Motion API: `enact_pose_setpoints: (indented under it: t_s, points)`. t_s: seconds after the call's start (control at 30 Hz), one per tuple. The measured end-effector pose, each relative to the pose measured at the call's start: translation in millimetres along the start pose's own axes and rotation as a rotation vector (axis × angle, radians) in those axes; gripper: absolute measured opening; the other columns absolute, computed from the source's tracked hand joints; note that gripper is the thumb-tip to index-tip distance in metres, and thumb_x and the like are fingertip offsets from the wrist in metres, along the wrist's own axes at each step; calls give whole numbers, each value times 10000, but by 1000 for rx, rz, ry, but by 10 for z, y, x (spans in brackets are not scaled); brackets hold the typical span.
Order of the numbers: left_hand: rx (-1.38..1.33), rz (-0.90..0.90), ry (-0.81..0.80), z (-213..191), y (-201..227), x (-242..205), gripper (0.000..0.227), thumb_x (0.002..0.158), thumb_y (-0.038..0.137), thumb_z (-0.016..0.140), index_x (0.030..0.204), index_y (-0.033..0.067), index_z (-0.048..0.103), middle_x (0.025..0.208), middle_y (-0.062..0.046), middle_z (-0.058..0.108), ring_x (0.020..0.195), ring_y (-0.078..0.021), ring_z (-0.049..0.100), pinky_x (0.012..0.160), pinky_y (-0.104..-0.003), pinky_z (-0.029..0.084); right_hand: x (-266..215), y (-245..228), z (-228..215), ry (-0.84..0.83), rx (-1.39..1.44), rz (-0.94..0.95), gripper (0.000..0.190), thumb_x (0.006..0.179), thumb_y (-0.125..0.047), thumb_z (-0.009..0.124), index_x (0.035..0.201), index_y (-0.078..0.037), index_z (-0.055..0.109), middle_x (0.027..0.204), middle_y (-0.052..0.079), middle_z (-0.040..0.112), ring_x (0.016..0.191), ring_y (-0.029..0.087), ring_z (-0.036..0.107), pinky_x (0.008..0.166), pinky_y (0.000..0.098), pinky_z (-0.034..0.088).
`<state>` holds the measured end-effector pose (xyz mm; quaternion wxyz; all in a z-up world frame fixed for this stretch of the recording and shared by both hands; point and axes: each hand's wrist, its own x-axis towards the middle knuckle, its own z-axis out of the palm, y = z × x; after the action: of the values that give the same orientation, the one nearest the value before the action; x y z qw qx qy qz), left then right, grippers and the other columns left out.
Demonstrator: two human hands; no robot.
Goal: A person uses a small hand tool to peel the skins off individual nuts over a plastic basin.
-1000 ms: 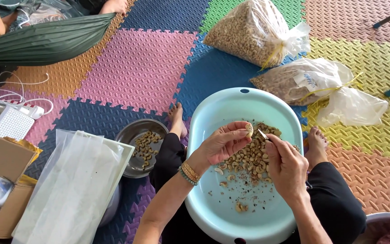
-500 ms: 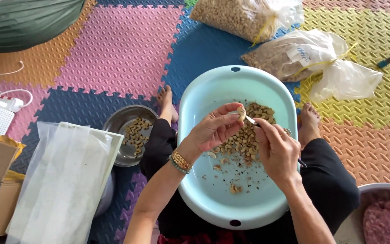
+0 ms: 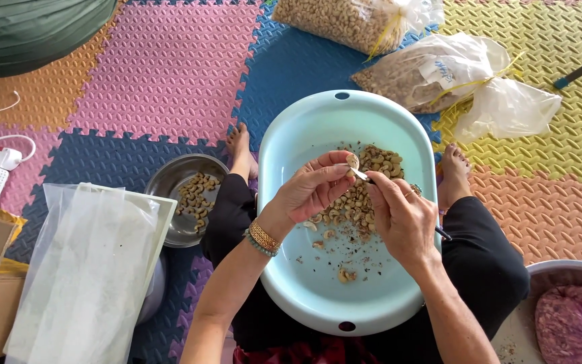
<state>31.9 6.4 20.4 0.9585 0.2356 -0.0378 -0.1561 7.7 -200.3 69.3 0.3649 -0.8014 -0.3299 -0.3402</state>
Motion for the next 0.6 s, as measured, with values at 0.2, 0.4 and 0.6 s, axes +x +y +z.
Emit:
enact_pose_setpoints:
  t_s: [0.2, 0.4, 0.6]
  points:
    - [1, 4, -12, -20, -7, -5, 240, 978, -65, 593, 1210, -46, 652, 1038, -306, 722, 931, -377, 742, 807, -352, 664, 21, -11, 2, -4, 32, 6, 173, 1017, -103, 670, 1156, -105, 773, 799, 64, 705, 584, 278, 687, 510, 366, 547]
    - [20, 2, 36, 65, 27, -27, 232, 959, -80, 601, 1181, -53, 660, 1021, -291, 726, 917, -373, 747, 802, -342, 661, 30, -38, -21, -45, 115, 27, 171, 1018, -91, 649, 1145, -93, 763, 767, 63, 683, 567, 264, 670, 482, 351, 530]
    - [41, -2, 28, 82, 37, -22, 203, 962, -63, 619, 1144, -23, 700, 1015, -264, 741, 905, -348, 756, 793, -346, 662, 52, -72, -52, -56, 218, 69, 198, 1028, -80, 595, 1141, -52, 756, 725, 87, 669, 533, 170, 617, 482, 305, 524]
